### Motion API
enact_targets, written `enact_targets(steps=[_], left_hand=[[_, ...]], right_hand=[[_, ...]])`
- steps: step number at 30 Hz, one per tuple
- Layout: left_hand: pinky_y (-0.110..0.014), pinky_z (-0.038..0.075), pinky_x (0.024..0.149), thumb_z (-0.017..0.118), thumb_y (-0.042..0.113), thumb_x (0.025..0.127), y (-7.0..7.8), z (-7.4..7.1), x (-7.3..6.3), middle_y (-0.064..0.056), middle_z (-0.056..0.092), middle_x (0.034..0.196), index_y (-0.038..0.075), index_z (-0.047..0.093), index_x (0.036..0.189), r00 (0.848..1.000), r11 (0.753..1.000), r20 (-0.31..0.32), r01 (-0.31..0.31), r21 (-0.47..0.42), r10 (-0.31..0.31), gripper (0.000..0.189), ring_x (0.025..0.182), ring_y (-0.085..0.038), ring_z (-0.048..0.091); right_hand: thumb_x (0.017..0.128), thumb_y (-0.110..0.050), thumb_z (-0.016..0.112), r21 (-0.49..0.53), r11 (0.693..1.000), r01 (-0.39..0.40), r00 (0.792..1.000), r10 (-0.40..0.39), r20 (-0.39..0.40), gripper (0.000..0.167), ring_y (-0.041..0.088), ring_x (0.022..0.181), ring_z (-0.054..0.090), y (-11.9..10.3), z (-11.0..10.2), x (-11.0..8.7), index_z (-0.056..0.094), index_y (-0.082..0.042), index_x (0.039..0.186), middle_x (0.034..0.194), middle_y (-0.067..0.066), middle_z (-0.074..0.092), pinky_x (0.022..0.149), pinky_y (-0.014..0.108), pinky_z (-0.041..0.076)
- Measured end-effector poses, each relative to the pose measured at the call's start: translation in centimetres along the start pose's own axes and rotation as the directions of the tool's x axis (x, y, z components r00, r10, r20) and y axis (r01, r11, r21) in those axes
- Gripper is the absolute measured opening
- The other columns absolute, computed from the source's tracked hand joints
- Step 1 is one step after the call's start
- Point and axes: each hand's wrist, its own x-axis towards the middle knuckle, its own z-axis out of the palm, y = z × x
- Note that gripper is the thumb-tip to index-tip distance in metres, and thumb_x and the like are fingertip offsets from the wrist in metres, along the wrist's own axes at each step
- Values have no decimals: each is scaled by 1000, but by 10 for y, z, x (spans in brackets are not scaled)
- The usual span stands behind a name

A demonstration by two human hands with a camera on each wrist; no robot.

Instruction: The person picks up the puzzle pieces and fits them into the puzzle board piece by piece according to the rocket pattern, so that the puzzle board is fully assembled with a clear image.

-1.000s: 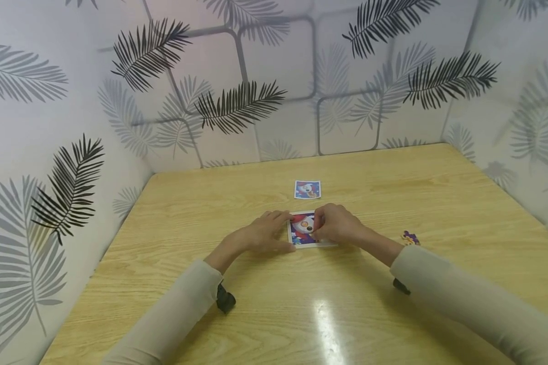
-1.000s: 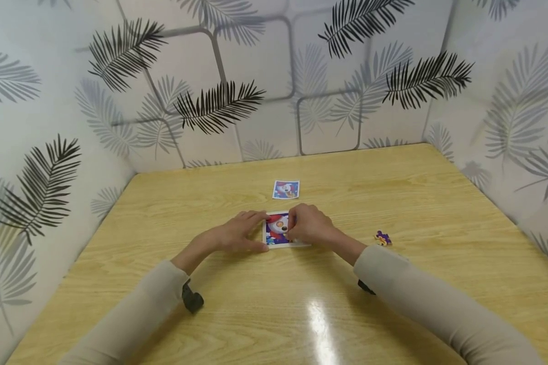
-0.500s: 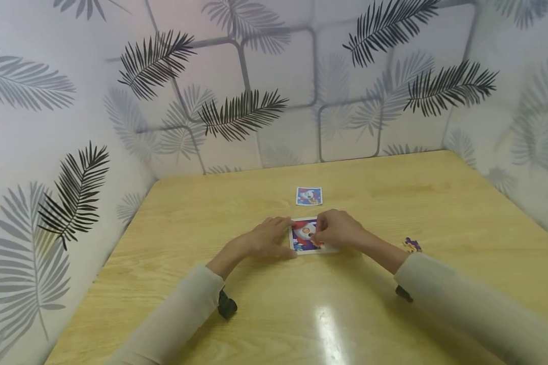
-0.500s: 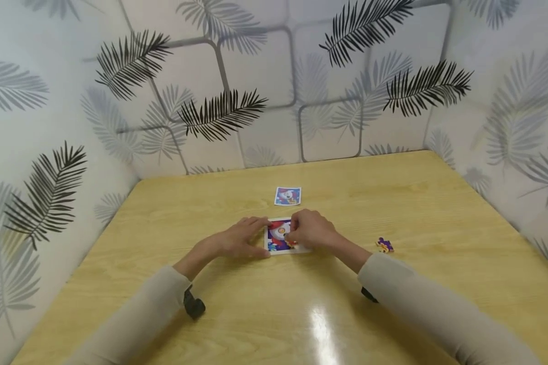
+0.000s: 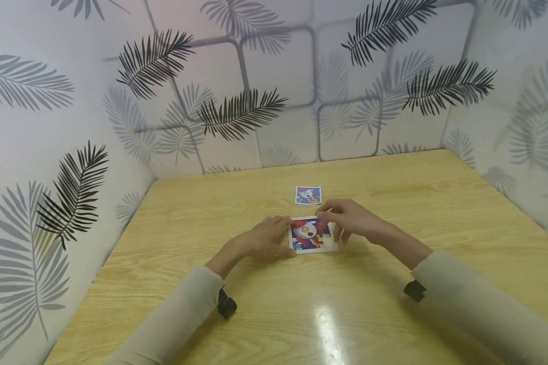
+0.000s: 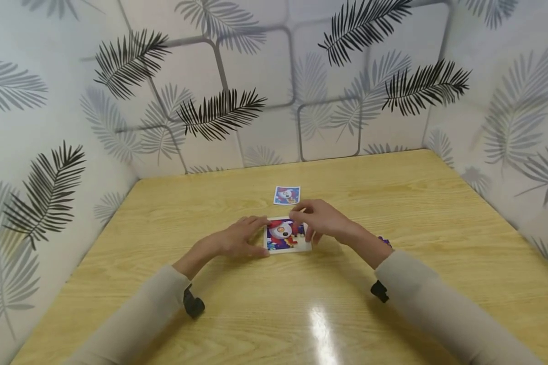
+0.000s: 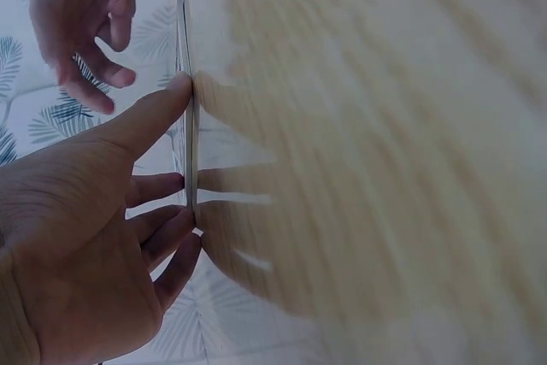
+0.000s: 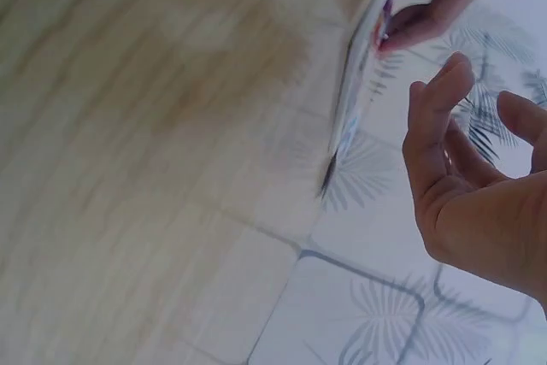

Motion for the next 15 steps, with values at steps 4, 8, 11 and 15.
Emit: enact_targets(steps=[4,8,11,15], left_hand=[[-49,25,122,67,51,92,0,1,2,-11,29,162,16,27,157,1000,1000,7,0,7,0,84,150,-31,27],[-50,23,123,68,50,92,-1,0,2,-12,27,163,16,25,158,1000,1000,16,7,9,-7,86,151,-32,24],[-50,23,123,68,50,91,0,0,3,-11,25,164,16,24,159,1000,1000,21,16,0,-16,87,152,-31,23],[-50,23,123,67,50,92,0,-1,2,-12,26,164,16,25,158,1000,1000,19,16,5,-16,86,151,-32,23]], right_hand=[[103,-44,51,92,995,37,999,-36,-15,46,31,72,66,1,-11,-9,56,-11,134,124,24,62,63,39,59],[103,-44,51,155,987,32,999,-29,-22,46,41,79,65,-1,-16,-14,54,-10,135,129,25,58,64,38,59],[103,-44,51,168,986,23,999,-19,-28,46,39,79,65,0,-18,-15,53,-10,135,130,25,57,63,37,58],[103,-45,51,174,985,12,1000,-9,-17,48,39,79,65,0,-20,-16,52,-10,135,130,25,57,63,36,58]])
